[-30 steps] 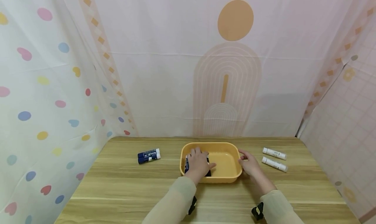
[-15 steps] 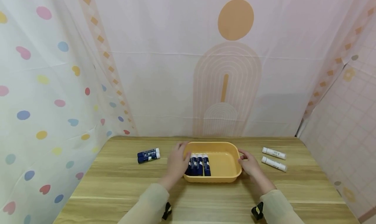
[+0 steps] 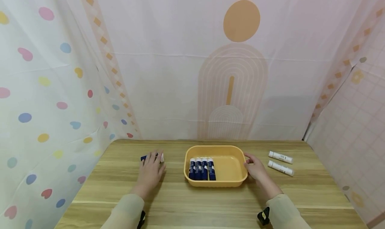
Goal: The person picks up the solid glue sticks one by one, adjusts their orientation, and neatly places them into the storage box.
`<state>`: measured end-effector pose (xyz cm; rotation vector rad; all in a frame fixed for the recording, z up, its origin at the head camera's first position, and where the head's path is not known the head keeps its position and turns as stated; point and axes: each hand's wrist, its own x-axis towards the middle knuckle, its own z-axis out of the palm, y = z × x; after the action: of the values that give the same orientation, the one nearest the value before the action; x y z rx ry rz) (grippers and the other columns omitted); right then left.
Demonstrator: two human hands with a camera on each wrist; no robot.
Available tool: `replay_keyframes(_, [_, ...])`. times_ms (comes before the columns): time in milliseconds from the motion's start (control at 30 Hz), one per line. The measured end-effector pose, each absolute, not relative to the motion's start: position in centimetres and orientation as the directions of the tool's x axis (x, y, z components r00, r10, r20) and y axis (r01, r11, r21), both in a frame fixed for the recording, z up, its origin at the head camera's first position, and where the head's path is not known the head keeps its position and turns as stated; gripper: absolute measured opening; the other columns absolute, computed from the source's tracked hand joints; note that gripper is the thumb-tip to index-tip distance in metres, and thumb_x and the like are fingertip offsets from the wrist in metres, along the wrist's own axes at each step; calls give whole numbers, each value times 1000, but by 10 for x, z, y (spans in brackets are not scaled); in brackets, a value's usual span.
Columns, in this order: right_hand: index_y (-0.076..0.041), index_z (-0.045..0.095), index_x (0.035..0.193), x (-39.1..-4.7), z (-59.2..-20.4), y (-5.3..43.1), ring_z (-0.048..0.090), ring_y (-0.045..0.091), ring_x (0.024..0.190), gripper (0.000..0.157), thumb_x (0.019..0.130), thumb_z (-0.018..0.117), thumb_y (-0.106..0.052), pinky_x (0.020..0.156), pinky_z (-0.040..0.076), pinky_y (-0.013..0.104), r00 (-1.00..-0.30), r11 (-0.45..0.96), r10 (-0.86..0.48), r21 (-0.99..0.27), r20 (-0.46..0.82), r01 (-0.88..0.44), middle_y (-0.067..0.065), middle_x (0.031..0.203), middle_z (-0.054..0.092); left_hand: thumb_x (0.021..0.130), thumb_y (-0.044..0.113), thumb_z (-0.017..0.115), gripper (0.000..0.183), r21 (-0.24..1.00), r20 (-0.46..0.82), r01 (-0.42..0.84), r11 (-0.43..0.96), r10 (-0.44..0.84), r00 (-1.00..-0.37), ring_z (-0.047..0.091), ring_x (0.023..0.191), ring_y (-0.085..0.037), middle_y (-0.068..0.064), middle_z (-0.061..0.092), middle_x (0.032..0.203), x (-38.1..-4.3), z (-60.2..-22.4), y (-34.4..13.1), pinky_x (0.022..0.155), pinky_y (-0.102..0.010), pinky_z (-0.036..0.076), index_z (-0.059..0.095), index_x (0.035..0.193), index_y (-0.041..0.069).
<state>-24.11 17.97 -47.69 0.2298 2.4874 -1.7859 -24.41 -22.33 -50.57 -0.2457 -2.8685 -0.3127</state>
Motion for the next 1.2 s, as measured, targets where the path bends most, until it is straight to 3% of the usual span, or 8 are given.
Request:
replay_keyframes(233, [2,42,138,-240,-476,180,48,14,68,44,94,47,2,53,44,21,-985,301,75,-938,-154,170,15,102,45,98,35,48,60,169,148,148,974,123,-981,27,137,-43,-20,34,149,-245,-513,-234,107,-66,23,29,148,8])
replay_keyframes(467, [0,44,136,-240,-476,180,48,13,68,43,94,48,1,52,41,20,-987,280,75,-947,-143,158,13,99,46,94,32,56,55,84,207,160,983,140,-968,42,124,-43,-21,47,137,-246,-515,-233,97,-63,37,42,142,7])
replay_keyframes(667, [-2,46,135,-238,-477,180,45,11,59,42,93,48,1,48,39,20,-989,257,69,-956,-128,141,12,97,45,88,18,65,47,82,298,163,983,132,-945,50,112,-40,-19,57,123,-250,-514,-235,83,-57,47,54,131,4])
replay_keyframes(933, [0,43,138,-240,-475,180,47,13,68,44,94,48,1,52,41,21,-983,306,89,-934,-163,183,11,99,46,85,12,69,39,80,254,146,986,121,-959,52,111,-39,-21,58,121,-254,-514,-236,86,-55,47,61,123,4])
replay_keyframes(1200, [0,42,139,-241,-478,181,45,14,71,44,95,46,1,57,44,22,-984,320,77,-931,-158,175,15,103,45,87,-8,58,35,137,247,173,975,135,-959,54,105,-39,-24,55,118,-256,-513,-238,83,-52,51,63,120,3])
